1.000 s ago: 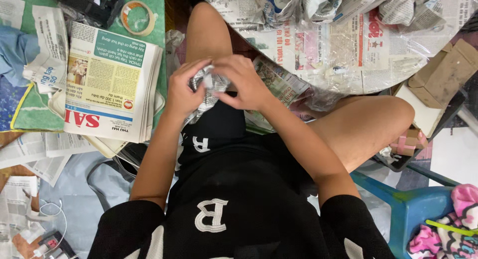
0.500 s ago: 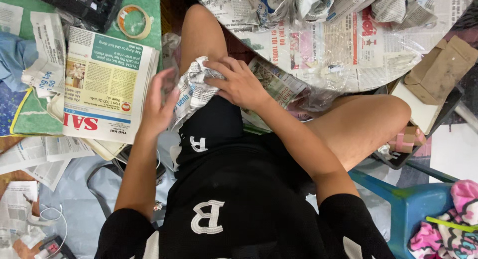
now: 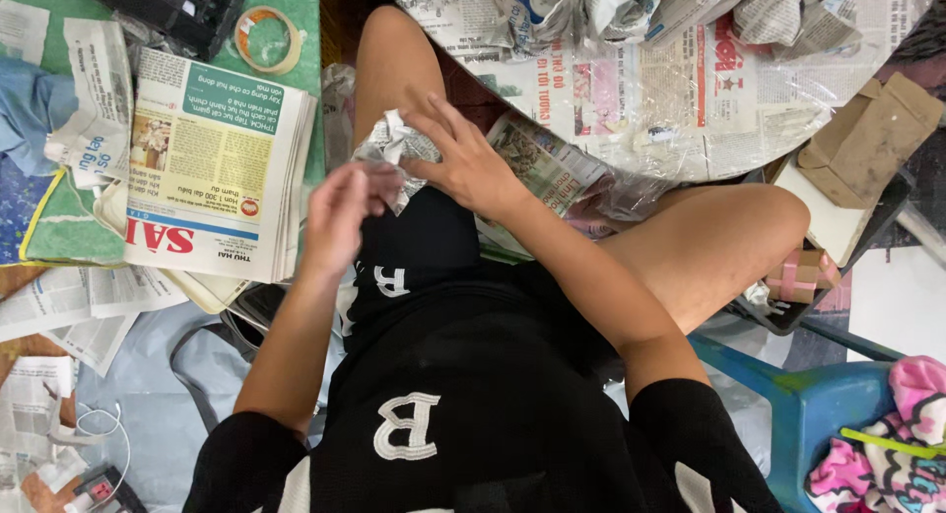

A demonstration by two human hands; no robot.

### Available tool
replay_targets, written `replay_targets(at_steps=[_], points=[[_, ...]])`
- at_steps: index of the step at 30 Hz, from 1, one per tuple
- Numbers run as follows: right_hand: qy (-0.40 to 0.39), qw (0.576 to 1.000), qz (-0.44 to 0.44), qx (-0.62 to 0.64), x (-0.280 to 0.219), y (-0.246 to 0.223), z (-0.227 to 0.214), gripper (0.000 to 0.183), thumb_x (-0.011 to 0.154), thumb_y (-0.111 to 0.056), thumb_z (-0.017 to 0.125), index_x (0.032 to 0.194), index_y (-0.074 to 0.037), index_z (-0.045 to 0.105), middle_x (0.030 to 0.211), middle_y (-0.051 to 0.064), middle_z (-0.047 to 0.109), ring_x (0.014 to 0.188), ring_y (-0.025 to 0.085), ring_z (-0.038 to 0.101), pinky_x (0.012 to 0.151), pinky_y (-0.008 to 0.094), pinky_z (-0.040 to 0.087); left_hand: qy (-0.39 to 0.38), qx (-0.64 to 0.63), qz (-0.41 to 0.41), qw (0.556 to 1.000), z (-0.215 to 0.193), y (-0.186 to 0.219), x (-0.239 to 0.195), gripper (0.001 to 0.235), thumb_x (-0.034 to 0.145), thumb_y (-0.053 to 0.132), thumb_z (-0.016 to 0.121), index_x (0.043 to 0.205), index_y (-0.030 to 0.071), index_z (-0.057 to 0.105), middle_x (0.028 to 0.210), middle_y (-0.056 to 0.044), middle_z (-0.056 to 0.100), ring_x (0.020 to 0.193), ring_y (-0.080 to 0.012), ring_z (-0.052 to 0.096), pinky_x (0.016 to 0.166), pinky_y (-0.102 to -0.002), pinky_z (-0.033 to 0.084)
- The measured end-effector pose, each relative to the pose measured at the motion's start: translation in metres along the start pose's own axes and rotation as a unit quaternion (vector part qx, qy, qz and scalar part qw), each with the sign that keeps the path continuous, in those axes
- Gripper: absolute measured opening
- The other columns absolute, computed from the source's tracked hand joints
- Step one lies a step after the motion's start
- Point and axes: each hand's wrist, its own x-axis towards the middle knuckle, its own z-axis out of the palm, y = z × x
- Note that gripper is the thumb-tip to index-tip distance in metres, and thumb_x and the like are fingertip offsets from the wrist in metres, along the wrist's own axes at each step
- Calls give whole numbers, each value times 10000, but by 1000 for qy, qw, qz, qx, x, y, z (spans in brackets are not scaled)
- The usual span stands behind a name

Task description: The person sits cross-legged and wraps individual ceramic cups with newspaper sheets. They fold the paper around each cup, tuck the edges, and place the wrapped items into a black plastic crate. The process is repeated for multiple cups.

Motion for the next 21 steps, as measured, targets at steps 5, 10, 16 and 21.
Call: replay_targets(at_steps=[5, 10, 16, 21], points=[[-45, 996, 35, 74, -4, 3, 3, 356, 873, -184, 780, 1219, -142, 707, 1637, 108, 316, 1477, 398, 334, 1138, 538, 403, -51, 487, 207, 847, 28, 39, 6, 333, 1022, 164, 609, 1330, 39, 634, 1356, -107, 663, 1301, -273, 580, 1144, -481, 324], [15, 967, 43, 249, -6, 7, 10, 510, 872, -135, 802, 1319, -71, 565, 1657, 147, 314, 1493, 405, 367, 1214, 509, 383, -87, 521, 261, 808, 22, 45, 22, 579, 891, 266, 738, 1379, -14, 605, 1268, -141, 666, 1222, -288, 589, 1142, -583, 232], [43, 973, 1, 226, -9, 20, 18, 532, 854, -148, 815, 1326, -68, 581, 1599, 134, 406, 1438, 395, 435, 1186, 493, 397, -120, 500, 236, 825, -3, 19, 35, 483, 855, 274, 822, 1252, 46, 668, 1138, -112, 716, 1146, -272, 645, 1167, -554, 318], [45, 990, -98, 94, -12, 26, 29, 459, 845, -108, 798, 1278, -101, 645, 1470, 59, 546, 1373, 337, 505, 1131, 444, 450, -138, 498, 249, 819, -17, -1, 43, 254, 824, 213, 830, 1008, 84, 711, 1052, -65, 736, 1125, -242, 671, 1208, -582, 315]])
